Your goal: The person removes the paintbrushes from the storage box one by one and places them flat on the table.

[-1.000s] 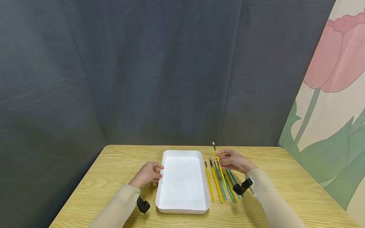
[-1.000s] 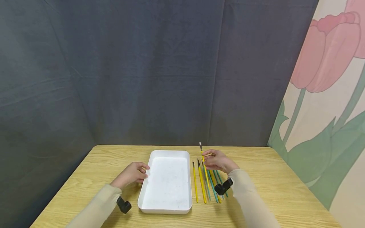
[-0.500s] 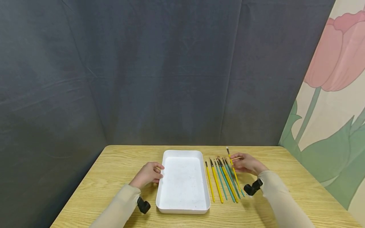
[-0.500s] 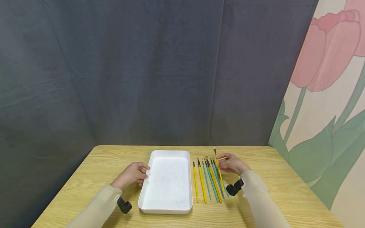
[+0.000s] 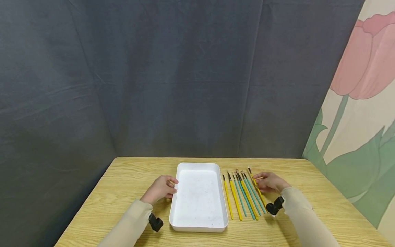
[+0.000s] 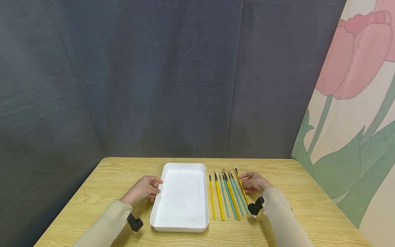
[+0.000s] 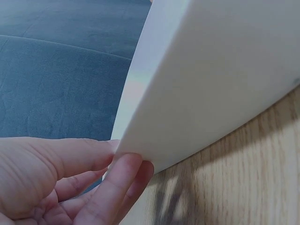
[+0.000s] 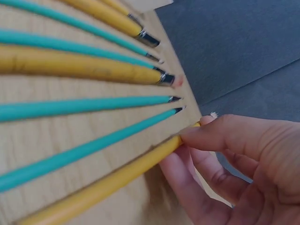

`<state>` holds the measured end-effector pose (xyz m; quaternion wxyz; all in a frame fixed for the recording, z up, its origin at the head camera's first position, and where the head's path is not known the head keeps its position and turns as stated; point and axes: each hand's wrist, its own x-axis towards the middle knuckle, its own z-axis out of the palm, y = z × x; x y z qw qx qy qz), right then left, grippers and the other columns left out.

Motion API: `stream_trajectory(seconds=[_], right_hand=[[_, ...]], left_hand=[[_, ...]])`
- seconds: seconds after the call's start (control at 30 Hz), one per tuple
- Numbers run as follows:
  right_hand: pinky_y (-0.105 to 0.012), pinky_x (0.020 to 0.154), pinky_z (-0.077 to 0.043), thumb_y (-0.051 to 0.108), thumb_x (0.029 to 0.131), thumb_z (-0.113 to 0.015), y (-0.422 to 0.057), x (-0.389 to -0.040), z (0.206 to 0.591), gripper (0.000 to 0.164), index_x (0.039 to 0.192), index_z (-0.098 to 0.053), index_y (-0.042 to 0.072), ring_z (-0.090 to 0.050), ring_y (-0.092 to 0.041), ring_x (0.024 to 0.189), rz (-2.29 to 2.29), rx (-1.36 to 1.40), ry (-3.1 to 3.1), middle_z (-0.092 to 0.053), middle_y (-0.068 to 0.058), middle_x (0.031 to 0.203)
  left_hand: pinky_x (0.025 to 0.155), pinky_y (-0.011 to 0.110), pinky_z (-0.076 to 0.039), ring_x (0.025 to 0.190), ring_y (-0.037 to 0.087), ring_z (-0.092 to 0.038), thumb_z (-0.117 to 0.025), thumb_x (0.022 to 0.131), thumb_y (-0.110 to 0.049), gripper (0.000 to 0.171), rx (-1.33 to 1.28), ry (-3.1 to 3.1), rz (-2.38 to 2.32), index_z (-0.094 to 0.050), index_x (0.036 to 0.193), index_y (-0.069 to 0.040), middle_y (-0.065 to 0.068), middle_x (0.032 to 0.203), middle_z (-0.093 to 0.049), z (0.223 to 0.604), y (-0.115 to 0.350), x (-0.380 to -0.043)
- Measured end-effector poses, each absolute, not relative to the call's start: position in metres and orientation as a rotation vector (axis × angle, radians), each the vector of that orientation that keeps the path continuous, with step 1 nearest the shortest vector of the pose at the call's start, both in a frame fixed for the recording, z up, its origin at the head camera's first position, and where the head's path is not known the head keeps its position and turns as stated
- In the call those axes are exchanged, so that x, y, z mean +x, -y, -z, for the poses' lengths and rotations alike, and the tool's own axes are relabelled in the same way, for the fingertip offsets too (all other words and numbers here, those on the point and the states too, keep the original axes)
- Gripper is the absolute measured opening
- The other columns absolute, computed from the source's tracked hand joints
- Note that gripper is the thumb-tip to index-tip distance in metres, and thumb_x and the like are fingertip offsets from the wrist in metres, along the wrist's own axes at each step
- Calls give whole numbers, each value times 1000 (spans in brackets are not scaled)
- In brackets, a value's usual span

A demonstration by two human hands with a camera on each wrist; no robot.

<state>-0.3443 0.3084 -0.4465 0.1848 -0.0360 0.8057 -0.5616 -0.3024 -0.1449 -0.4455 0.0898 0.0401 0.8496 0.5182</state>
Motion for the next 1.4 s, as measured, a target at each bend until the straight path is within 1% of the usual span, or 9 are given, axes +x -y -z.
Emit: stream_trajectory(seconds=[0.1,0.17,0.33,0.43,0.67,0.9,1.0,1.13,1.4], right_hand=[[-27,64,-57,-5,85,-60,-313,-345,449,38,122,-52,-9,-60,-10,70,1577,-125,-2251,-60,-8,97],[-27,65,-57,-4,84,-60,-314,-345,450,36,120,-54,-7,-58,-10,68,1574,-141,-2249,-59,-7,95],[-28,64,-56,-5,84,-61,-307,-343,451,38,122,-53,-9,-56,-11,68,1521,-72,-2336,-60,-9,98],[-28,62,-56,-7,85,-60,-303,-342,452,38,122,-53,-10,-58,-12,70,1490,-37,-2370,-60,-9,98],[-27,59,-55,-8,83,-61,-301,-343,454,34,117,-58,-7,-63,-12,71,1479,21,-2399,-61,-7,93],[-28,63,-57,-4,88,-61,-302,-343,454,31,119,-58,-9,-66,-12,75,1471,-29,-2394,-63,-6,93],[-28,63,-56,-3,87,-62,-301,-342,453,32,119,-58,-9,-64,-12,74,1471,-33,-2401,-62,-6,93],[-28,63,-56,-5,83,-65,-298,-340,452,36,118,-59,-9,-60,-12,71,1455,-28,-2420,-60,-6,92],[-27,62,-55,-5,82,-65,-295,-339,452,35,116,-59,-8,-58,-11,69,1440,-16,-2438,-59,-4,90]], left_hand=[[65,32,-58,73,19,-61,-69,84,4,33,125,-2528,-1539,-62,116,3,13,93,-57,446,145,-304],[65,32,-58,73,18,-61,-69,84,4,33,129,-2528,-1539,-62,116,3,13,93,-56,446,145,-304],[65,32,-58,72,19,-61,-69,84,5,32,131,-2527,-1546,-62,115,4,13,92,-56,446,145,-303],[65,33,-58,72,19,-61,-69,83,5,32,124,-2528,-1552,-62,115,4,13,91,-56,446,144,-302],[65,33,-58,74,21,-62,-69,84,4,32,120,-2527,-1547,-63,115,3,13,91,-56,445,145,-300],[64,32,-58,73,20,-61,-69,83,5,31,119,-2519,-1565,-63,114,4,12,90,-56,446,145,-301],[63,32,-58,72,19,-61,-69,83,6,31,113,-2518,-1569,-63,113,4,12,90,-56,445,144,-302],[63,32,-58,72,19,-61,-69,83,6,31,102,-2516,-1565,-63,113,4,12,90,-56,445,144,-301],[64,32,-58,71,19,-60,-69,83,6,31,93,-2507,-1579,-63,113,4,12,90,-55,445,144,-302]])
